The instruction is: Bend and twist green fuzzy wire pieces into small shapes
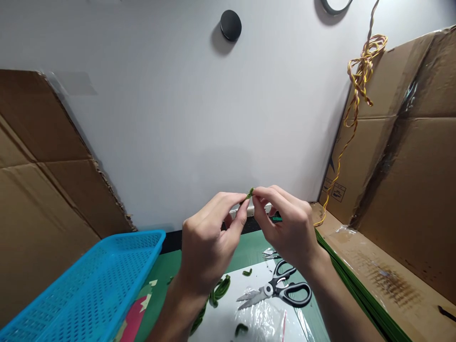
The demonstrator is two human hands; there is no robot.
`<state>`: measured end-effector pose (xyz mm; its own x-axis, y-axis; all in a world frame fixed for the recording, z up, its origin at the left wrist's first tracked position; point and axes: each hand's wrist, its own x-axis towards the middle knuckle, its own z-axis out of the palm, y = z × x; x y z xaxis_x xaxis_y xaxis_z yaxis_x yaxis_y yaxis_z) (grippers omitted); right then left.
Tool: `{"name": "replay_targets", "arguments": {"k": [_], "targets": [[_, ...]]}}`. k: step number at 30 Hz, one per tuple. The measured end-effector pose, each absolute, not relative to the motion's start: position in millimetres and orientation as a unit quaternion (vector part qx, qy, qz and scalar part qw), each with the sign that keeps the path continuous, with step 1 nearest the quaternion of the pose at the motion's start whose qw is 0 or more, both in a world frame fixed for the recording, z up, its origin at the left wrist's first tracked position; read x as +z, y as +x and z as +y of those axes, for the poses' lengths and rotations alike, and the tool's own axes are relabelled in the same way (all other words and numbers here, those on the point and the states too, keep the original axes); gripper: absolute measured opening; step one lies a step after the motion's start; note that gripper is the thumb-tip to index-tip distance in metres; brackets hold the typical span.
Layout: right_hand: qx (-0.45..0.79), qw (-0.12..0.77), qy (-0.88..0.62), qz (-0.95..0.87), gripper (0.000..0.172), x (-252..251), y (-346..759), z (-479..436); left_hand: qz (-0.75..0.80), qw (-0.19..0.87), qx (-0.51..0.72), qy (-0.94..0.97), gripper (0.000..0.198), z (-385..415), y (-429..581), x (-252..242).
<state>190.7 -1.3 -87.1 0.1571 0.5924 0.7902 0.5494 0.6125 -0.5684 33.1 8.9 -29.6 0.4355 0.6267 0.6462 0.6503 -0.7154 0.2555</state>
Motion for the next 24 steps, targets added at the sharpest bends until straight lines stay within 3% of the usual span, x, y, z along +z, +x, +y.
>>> {"name": "replay_targets", "arguments": {"k": [15, 24], "targets": [[0.1, 0.639, -0.412, -0.642, 0.006, -84.4, 188.4, -3.8, -0.366, 0.05, -0.403, -0.838, 0.008, 10.4, 37.1, -31.3], [0.088, 0.622, -0.421, -0.654, 0.005, -86.7, 191.8, -4.9, -0.373, -0.024, -0.385, -0.844, 0.005, 11.1, 35.2, -30.3]]}}
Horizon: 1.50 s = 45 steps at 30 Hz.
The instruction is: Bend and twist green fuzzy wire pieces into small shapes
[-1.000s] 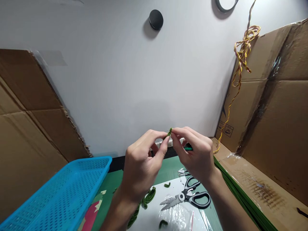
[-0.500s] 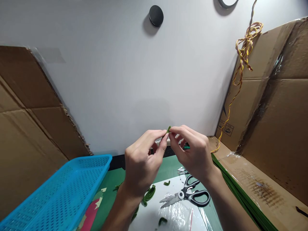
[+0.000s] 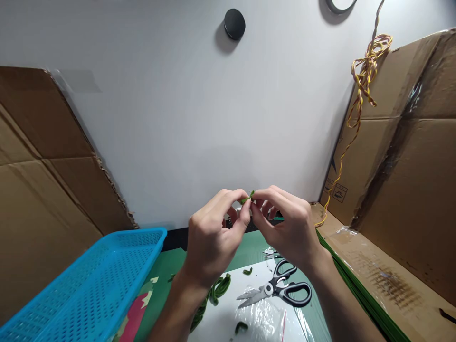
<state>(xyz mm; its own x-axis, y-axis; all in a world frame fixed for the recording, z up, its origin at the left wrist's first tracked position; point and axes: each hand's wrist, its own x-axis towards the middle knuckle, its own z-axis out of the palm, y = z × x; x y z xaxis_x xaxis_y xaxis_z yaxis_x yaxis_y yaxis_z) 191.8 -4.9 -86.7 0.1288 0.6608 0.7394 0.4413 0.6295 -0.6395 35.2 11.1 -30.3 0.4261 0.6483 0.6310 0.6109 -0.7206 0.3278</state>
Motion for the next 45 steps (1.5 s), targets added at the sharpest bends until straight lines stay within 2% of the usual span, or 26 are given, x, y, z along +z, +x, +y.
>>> {"name": "replay_targets", "arguments": {"k": [4, 11, 16, 25, 30, 36, 42, 45], "targets": [[0.083, 0.611, -0.426, -0.662, 0.003, -85.5, 197.3, -5.5, 0.4, 0.147, 0.391, 0.816, 0.003, 11.4, 33.8, -29.9], [0.08, 0.608, -0.369, -0.698, 0.015, -82.3, 207.9, -5.1, 0.424, 0.451, 0.382, 0.686, 0.03, 18.7, 27.2, -25.3], [0.051, 0.635, -0.357, -0.683, 0.019, -83.7, 209.9, -4.5, 0.426, 0.554, 0.36, 0.618, 0.035, 20.7, 28.7, -20.3], [-0.014, 0.615, -0.365, -0.699, 0.022, -88.9, 212.3, -2.9, 0.419, 0.565, 0.358, 0.613, 0.031, 20.0, 27.8, -14.9], [-0.042, 0.636, -0.348, -0.688, 0.021, -91.3, 209.4, -2.0, 0.411, 0.569, 0.36, 0.614, 0.027, 15.6, 28.5, -14.8], [-0.037, 0.643, -0.351, -0.679, 0.015, -92.1, 206.4, -0.7, 0.395, 0.514, 0.364, 0.668, 0.019, 12.8, 26.3, -15.6], [0.09, 0.692, -0.338, -0.631, 0.007, -82.2, 199.6, -5.7, 0.394, 0.393, 0.38, 0.739, 0.012, 7.2, 27.8, -19.3], [0.238, 0.706, -0.332, -0.578, 0.007, -76.4, 196.3, -9.8, 0.355, 0.253, 0.411, 0.801, 0.003, 7.1, 27.5, -22.5]]}}
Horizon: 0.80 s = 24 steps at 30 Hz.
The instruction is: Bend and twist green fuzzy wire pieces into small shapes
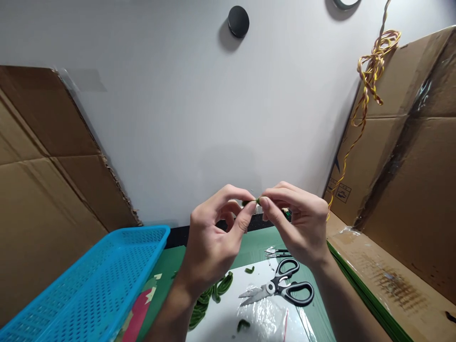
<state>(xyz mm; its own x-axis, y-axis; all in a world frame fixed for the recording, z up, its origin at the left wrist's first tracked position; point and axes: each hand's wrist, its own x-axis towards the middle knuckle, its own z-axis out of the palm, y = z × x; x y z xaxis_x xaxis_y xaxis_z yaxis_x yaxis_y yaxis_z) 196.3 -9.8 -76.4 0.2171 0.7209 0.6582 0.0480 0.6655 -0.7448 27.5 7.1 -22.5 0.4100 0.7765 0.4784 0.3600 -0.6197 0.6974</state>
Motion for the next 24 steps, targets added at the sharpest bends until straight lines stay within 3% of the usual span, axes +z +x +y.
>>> {"name": "replay_targets", "arguments": {"k": [3, 5, 8, 11, 15, 21, 24], "targets": [[0.455, 0.686, -0.276, -0.496, 0.004, -73.8, 194.0, -10.2, 0.259, 0.079, 0.423, 0.864, 0.019, 11.1, 24.6, -23.2], [0.595, 0.65, -0.207, -0.425, 0.013, -73.5, 193.1, -8.0, 0.22, 0.03, 0.42, 0.88, 0.024, 14.1, 22.9, -22.8], [0.727, 0.588, -0.143, -0.323, 0.028, -74.1, 192.5, -3.6, 0.221, 0.042, 0.419, 0.879, 0.024, 16.4, 22.5, -23.3], [0.763, 0.564, -0.137, -0.286, 0.036, -75.1, 192.7, -1.0, 0.261, 0.097, 0.418, 0.865, 0.02, 16.4, 23.7, -25.6], [0.672, 0.601, -0.212, -0.377, 0.032, -76.6, 193.3, -1.7, 0.342, 0.207, 0.396, 0.827, 0.005, 16.6, 24.2, -27.3], [0.195, 0.68, -0.391, -0.588, 0.008, -79.2, 196.5, -5.2, 0.387, 0.373, 0.422, 0.73, 0.017, 18.2, 26.5, -24.8], [0.107, 0.672, -0.373, -0.631, 0.02, -80.8, 199.1, -6.1, 0.383, 0.394, 0.435, 0.714, 0.017, 17.7, 28.5, -23.9]]}}
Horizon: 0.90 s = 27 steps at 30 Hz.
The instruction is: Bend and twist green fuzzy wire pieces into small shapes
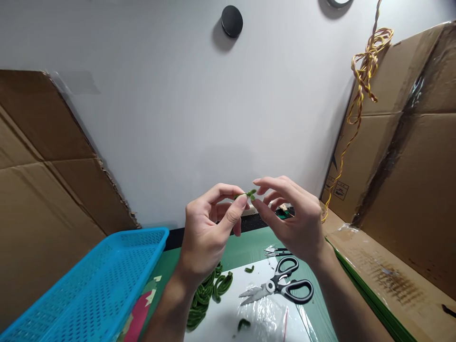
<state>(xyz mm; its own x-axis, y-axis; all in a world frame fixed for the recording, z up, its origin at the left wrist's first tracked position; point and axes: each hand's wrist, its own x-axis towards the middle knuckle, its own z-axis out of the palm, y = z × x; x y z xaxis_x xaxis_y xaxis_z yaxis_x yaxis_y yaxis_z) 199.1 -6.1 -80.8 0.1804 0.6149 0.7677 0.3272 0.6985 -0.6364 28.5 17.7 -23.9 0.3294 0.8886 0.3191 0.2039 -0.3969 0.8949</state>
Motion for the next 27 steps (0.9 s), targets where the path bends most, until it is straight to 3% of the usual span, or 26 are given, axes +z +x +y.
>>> {"name": "replay_targets", "arguments": {"k": [10, 15, 22, 27], "targets": [[0.032, 0.68, -0.357, -0.639, 0.015, -85.8, 198.3, -2.0, 0.378, 0.399, 0.433, 0.714, 0.013, 15.7, 31.0, -24.4], [0.002, 0.664, -0.36, -0.655, 0.012, -86.1, 199.8, -1.9, 0.361, 0.45, 0.405, 0.709, 0.017, 14.5, 27.8, -24.3], [0.076, 0.711, -0.316, -0.624, 0.014, -79.8, 191.4, -5.6, 0.342, 0.454, 0.399, 0.72, 0.011, 10.1, 26.4, -21.1], [0.041, 0.692, -0.321, -0.646, 0.011, -83.0, 196.8, -7.0, 0.353, 0.449, 0.36, 0.738, 0.016, 7.9, 22.1, -15.1]]}}
